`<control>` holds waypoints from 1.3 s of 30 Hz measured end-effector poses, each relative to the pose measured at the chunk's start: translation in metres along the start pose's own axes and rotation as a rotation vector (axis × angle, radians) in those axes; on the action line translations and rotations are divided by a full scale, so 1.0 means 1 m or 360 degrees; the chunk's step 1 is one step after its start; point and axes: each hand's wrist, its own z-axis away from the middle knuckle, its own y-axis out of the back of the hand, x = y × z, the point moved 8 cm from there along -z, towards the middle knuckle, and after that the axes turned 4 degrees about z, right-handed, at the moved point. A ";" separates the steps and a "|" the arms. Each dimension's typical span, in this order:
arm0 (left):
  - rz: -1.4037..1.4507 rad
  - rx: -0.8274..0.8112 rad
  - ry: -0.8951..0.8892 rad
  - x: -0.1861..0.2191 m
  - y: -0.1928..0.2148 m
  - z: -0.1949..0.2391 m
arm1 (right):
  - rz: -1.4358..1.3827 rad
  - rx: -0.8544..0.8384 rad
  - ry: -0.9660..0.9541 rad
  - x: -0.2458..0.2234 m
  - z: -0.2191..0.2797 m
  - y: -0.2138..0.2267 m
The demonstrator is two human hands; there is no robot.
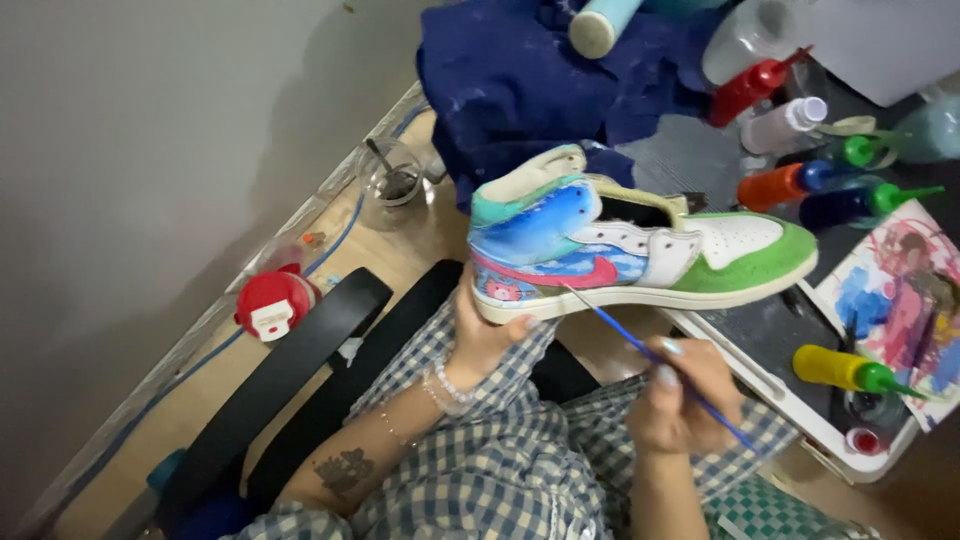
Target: A person is meticulously painting a custom design onto a high-top sneaker using a paintbrush and various colors of paint.
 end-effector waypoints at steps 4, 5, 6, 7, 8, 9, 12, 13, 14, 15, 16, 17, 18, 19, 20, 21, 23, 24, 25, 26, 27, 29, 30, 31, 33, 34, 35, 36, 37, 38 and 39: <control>-0.0100 0.0237 0.0047 -0.076 0.052 0.028 | 0.0102 0.0049 -0.0128 0.006 -0.015 0.026; -0.0204 0.0355 0.0164 -0.108 0.076 0.040 | -0.0007 0.0265 -0.0131 0.010 -0.015 0.050; -0.0183 0.0275 0.0204 -0.100 0.065 0.036 | 0.0070 0.0313 -0.0117 0.005 -0.034 0.070; -0.0124 0.0343 0.0199 -0.089 0.063 0.031 | 0.0464 0.0442 -0.0044 -0.006 -0.051 0.093; -0.0065 0.0411 0.0196 -0.078 0.063 0.027 | 0.0860 0.0565 0.0025 -0.020 -0.067 0.113; -0.0055 0.0370 0.0203 -0.084 0.065 0.030 | 0.0888 0.0595 0.0037 -0.004 -0.086 0.135; -0.0235 0.0415 0.0147 -0.082 0.069 0.031 | 0.0615 0.0579 -0.0044 0.050 -0.149 0.185; -0.0124 0.0380 0.0124 -0.074 0.059 0.026 | 0.0713 0.0386 0.0158 0.060 -0.177 0.180; -0.0014 0.0344 0.0103 -0.066 0.050 0.022 | 0.0808 0.0184 0.0350 0.072 -0.203 0.175; -0.0013 0.0322 0.0095 -0.054 0.038 0.018 | 0.0814 0.0205 0.0356 0.095 -0.216 0.177; -0.0018 0.0282 0.0045 -0.041 0.026 0.014 | 0.0886 0.0052 0.0300 0.123 -0.231 0.172; -0.0024 0.0239 -0.0006 -0.028 0.014 0.009 | 0.0952 -0.0096 0.0235 0.152 -0.245 0.167; -0.0025 0.0215 -0.0014 -0.025 0.011 0.009 | 0.0958 -0.0072 0.0238 0.172 -0.250 0.168; -0.0050 0.0291 0.0067 -0.027 0.014 0.010 | 0.1114 -0.0156 0.0249 0.194 -0.255 0.164; -0.0076 0.0366 0.0147 -0.030 0.017 0.011 | 0.1270 -0.0240 0.0255 0.218 -0.260 0.159; -0.0081 0.0350 0.0147 -0.031 0.015 0.010 | 0.1277 -0.0225 0.0250 0.232 -0.262 0.158; -0.0078 0.0332 0.0026 -0.028 0.014 0.008 | 0.1541 -0.0372 0.0165 0.269 -0.263 0.148; -0.0085 0.0319 0.0030 -0.024 0.009 0.005 | 0.1546 -0.0362 0.0153 0.278 -0.266 0.150; -0.0122 0.0247 0.0020 -0.019 0.003 0.004 | 0.1590 -0.0323 0.0179 0.284 -0.267 0.154; -0.0157 0.0175 0.0011 -0.014 -0.004 0.003 | 0.1635 -0.0284 0.0205 0.291 -0.266 0.156; -0.0165 0.0164 0.0029 -0.011 -0.011 0.001 | 0.1647 -0.0284 0.0186 0.277 -0.264 0.162; -0.0232 0.0139 -0.0030 0.000 -0.025 -0.002 | 0.1162 0.0100 0.0255 0.233 -0.263 0.184; -0.0233 0.0135 -0.0016 -0.004 -0.021 -0.003 | 0.1172 0.0096 0.0246 0.214 -0.253 0.190; -0.0247 0.0139 -0.0016 -0.006 -0.016 -0.002 | 0.0924 0.0121 0.0182 0.196 -0.243 0.198; -0.0259 0.0143 -0.0008 -0.009 -0.011 -0.001 | 0.0679 0.0140 0.0115 0.169 -0.217 0.212; -0.0225 0.0138 -0.0001 -0.009 -0.012 -0.001 | 0.0818 0.0036 0.0068 0.163 -0.201 0.215; -0.0192 0.0134 0.0004 -0.008 -0.013 -0.001 | 0.0954 -0.0068 0.0023 0.158 -0.185 0.218; -0.0190 0.0135 0.0008 -0.008 -0.014 0.000 | 0.0957 -0.0071 0.0022 0.159 -0.173 0.224; -0.0184 0.0141 0.0005 -0.008 -0.014 0.000 | 0.1034 -0.0111 -0.0094 0.166 -0.160 0.229; -0.0179 0.0146 0.0003 -0.007 -0.015 0.000 | 0.1110 -0.0151 -0.0210 0.173 -0.147 0.234; -0.0180 0.0142 -0.0001 -0.010 -0.011 0.002 | 0.1109 -0.0145 -0.0209 0.172 -0.143 0.234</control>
